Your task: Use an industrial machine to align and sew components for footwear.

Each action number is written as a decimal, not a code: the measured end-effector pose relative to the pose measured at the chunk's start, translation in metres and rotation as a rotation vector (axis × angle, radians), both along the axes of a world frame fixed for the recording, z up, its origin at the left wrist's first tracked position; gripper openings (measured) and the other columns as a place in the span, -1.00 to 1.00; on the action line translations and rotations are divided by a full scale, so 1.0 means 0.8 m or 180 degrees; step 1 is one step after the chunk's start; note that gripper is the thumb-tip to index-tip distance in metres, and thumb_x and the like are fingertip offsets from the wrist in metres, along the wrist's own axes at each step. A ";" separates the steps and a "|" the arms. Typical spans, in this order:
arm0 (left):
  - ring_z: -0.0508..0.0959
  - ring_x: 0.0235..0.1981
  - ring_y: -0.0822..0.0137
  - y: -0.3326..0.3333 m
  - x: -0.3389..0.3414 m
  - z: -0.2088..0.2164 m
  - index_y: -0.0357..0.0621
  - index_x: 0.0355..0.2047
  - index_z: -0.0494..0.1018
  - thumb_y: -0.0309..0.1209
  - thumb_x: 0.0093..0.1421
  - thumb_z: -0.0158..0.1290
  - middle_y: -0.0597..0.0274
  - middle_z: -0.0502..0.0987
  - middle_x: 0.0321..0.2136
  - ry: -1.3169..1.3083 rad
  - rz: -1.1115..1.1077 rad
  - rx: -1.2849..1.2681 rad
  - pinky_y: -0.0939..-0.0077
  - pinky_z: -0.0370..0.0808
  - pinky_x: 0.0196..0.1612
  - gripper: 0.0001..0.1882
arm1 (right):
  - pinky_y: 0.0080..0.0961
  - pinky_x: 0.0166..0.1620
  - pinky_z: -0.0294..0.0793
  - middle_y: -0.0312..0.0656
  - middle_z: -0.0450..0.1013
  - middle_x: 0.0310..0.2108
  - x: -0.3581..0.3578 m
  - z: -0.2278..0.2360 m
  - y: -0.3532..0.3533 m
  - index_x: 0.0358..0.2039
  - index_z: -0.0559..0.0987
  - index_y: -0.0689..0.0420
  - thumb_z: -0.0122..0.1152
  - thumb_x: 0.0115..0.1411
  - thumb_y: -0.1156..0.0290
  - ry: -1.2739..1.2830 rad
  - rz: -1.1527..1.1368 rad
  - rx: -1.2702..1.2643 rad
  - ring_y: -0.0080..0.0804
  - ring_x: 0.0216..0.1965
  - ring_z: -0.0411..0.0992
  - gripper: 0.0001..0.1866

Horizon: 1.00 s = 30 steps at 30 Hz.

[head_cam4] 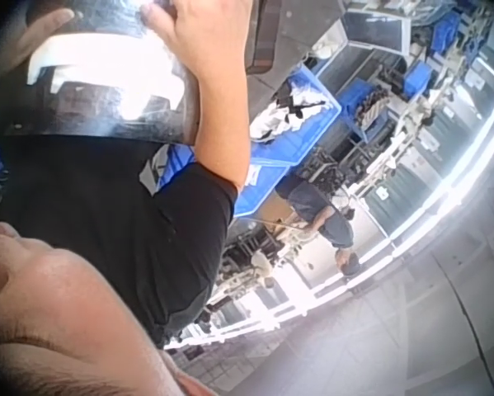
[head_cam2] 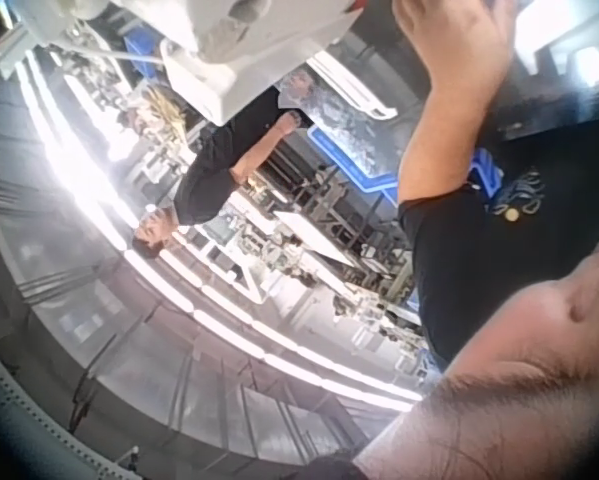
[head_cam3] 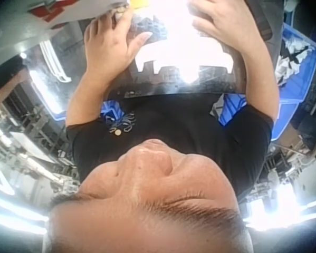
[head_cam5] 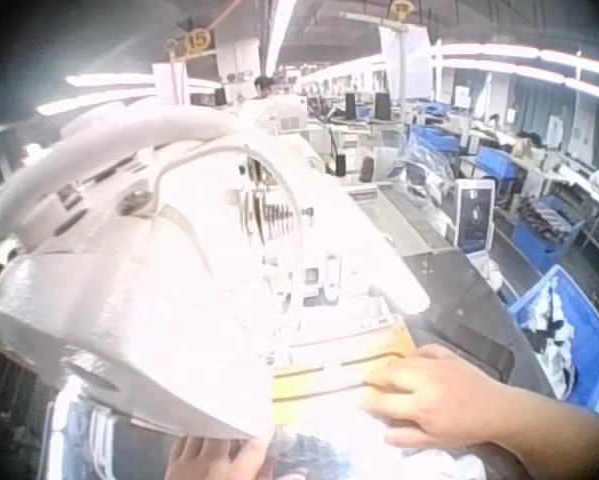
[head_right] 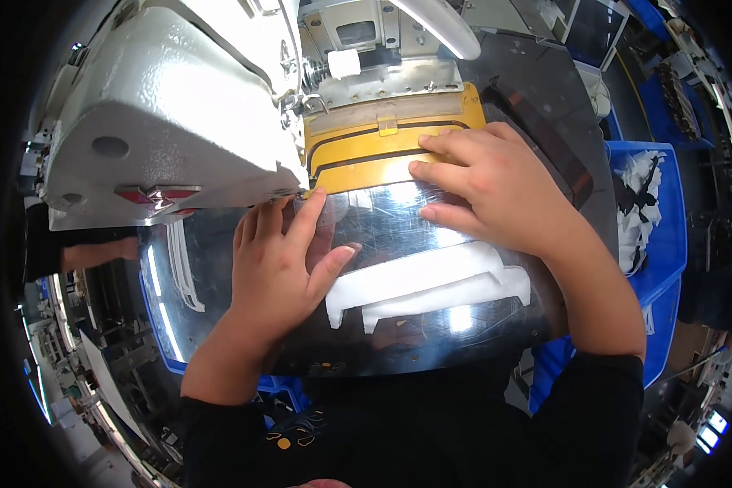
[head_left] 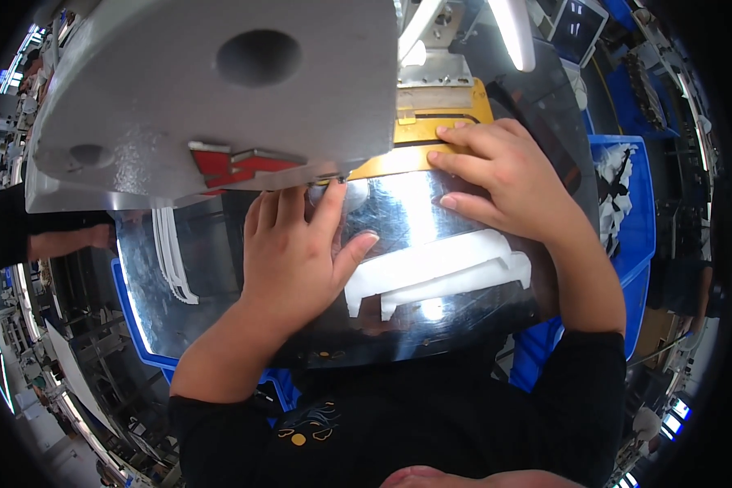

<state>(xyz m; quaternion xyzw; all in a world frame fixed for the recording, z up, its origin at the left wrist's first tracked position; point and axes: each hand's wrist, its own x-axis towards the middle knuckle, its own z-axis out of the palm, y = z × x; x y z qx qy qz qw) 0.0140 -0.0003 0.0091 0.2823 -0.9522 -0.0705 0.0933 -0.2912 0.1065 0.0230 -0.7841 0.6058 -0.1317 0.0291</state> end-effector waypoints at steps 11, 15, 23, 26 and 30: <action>0.45 0.27 -0.25 0.000 -0.001 0.000 -0.08 0.33 0.55 0.08 0.29 0.33 -0.20 0.44 0.23 -0.0018 0.0004 -0.0073 -0.16 0.38 0.33 -0.27 | -0.12 0.28 0.44 -0.19 0.60 0.19 0.014 0.003 0.003 0.12 0.73 -0.02 0.49 0.28 0.10 -0.0031 0.0020 0.0056 -0.24 0.24 0.55 -0.56; 0.44 0.27 -0.26 -0.004 -0.001 -0.002 -0.07 0.33 0.53 0.06 0.27 0.35 -0.18 0.43 0.25 0.0030 0.0014 -0.0016 -0.16 0.37 0.35 -0.26 | -0.07 0.35 0.41 -0.12 0.60 0.24 0.016 0.005 -0.001 0.14 0.74 0.05 0.51 0.25 0.20 -0.0255 0.0050 0.0185 -0.17 0.27 0.54 -0.54; 0.44 0.32 -0.16 -0.019 0.004 0.000 0.00 0.38 0.50 0.02 0.21 0.43 -0.03 0.51 0.26 0.0106 -0.0153 0.0121 -0.13 0.28 0.43 -0.21 | -0.14 0.30 0.43 -0.21 0.59 0.22 0.016 0.000 -0.002 0.14 0.68 -0.02 0.50 0.29 0.18 -0.0238 0.0102 0.0036 -0.25 0.27 0.53 -0.56; 0.44 0.33 -0.12 -0.023 0.008 -0.001 0.05 0.40 0.49 0.02 0.18 0.44 -0.01 0.52 0.26 0.0091 -0.0190 0.0197 -0.11 0.25 0.46 -0.18 | -0.13 0.32 0.41 -0.21 0.58 0.25 0.016 -0.001 -0.004 0.17 0.66 -0.03 0.49 0.29 0.16 -0.0250 0.0139 0.0070 -0.22 0.30 0.51 -0.54; 0.43 0.35 -0.12 -0.024 0.007 0.004 0.08 0.41 0.49 0.03 0.16 0.45 0.01 0.53 0.26 0.0025 -0.0180 0.0165 -0.10 0.23 0.47 -0.16 | -0.10 0.37 0.36 -0.20 0.56 0.30 0.015 -0.007 -0.003 0.20 0.66 -0.03 0.47 0.31 0.12 -0.0278 0.0175 0.0116 -0.19 0.39 0.45 -0.51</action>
